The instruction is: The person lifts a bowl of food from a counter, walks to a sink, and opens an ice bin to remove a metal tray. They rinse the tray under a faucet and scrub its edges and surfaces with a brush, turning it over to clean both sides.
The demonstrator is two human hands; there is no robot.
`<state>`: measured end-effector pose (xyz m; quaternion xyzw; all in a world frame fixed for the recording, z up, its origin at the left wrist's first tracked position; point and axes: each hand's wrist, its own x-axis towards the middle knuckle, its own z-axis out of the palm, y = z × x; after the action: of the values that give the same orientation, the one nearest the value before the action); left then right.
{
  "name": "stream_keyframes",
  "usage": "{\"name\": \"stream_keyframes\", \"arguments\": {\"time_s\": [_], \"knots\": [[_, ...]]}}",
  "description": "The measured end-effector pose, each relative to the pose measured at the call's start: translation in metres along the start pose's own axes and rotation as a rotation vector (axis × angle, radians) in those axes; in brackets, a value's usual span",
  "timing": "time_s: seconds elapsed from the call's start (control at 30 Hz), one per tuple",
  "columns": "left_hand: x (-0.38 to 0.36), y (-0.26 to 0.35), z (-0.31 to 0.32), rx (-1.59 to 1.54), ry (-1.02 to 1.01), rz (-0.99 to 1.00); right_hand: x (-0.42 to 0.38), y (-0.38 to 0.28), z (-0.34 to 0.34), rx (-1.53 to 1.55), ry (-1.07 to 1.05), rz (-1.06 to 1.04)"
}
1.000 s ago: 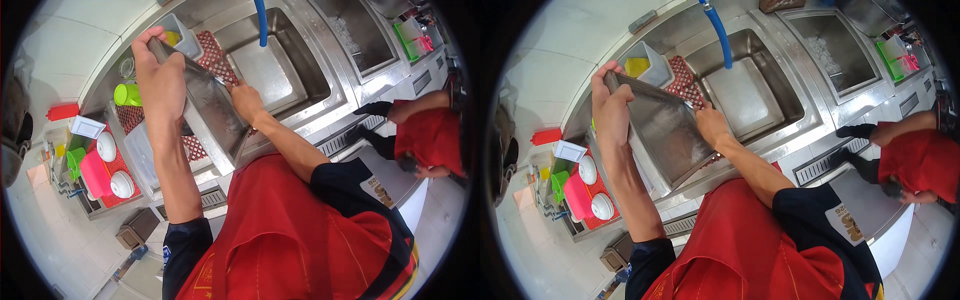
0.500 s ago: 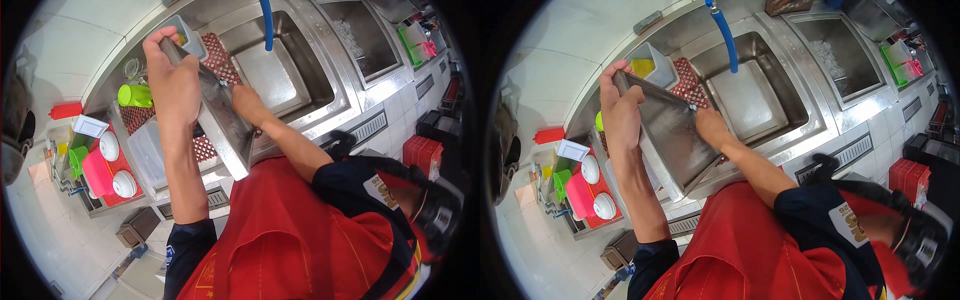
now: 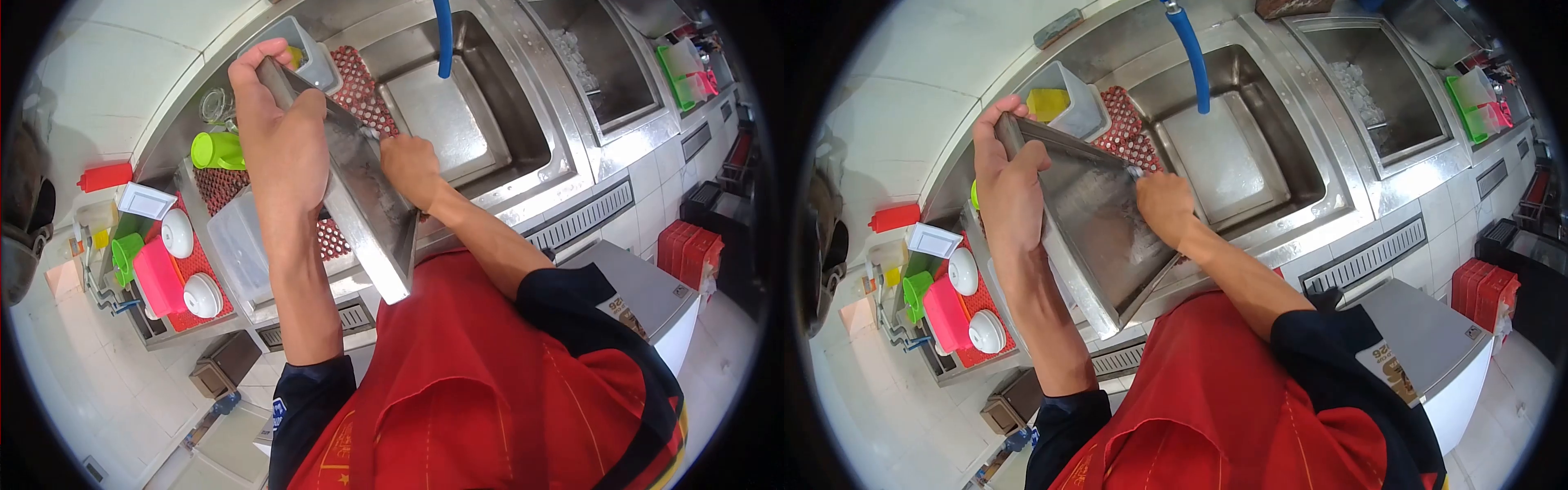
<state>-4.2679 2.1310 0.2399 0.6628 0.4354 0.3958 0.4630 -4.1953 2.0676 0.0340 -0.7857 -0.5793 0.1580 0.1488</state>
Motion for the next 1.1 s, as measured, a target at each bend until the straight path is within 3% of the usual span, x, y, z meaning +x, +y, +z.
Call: {"name": "stream_keyframes", "arguments": {"time_s": [0.2,0.3,0.4,0.5,0.6,0.7,0.8,0.9,1.0,1.1], "knots": [[0.001,-0.002,-0.004,0.019,-0.007,0.000,-0.004,-0.004,-0.003,0.053,-0.098,0.083],[0.000,0.001,-0.005,-0.013,-0.016,-0.014,0.007,0.004,0.012,0.010,-0.013,0.050],[0.001,-0.005,-0.008,-0.002,-0.008,0.019,0.001,0.015,0.006,0.149,-0.242,0.146],[0.002,-0.006,-0.008,0.034,-0.005,0.033,0.016,0.037,0.002,0.308,-0.272,0.148],[0.000,-0.002,-0.003,-0.022,-0.009,-0.012,0.020,0.044,0.025,0.361,-0.115,-0.005],[0.002,-0.007,-0.007,-0.004,-0.007,0.029,0.016,0.062,0.018,0.334,-0.314,0.010],[0.002,-0.007,-0.007,-0.029,-0.014,0.028,0.022,0.043,0.026,0.354,-0.182,-0.029],[0.000,-0.004,-0.009,0.000,-0.011,0.018,0.008,0.038,0.028,0.284,-0.253,0.075],[-0.001,-0.003,-0.016,-0.044,-0.022,-0.020,0.011,0.049,0.034,0.176,-0.231,-0.067],[0.002,-0.011,-0.017,0.021,-0.012,0.032,0.012,0.035,0.047,0.336,-0.066,-0.001]]}}
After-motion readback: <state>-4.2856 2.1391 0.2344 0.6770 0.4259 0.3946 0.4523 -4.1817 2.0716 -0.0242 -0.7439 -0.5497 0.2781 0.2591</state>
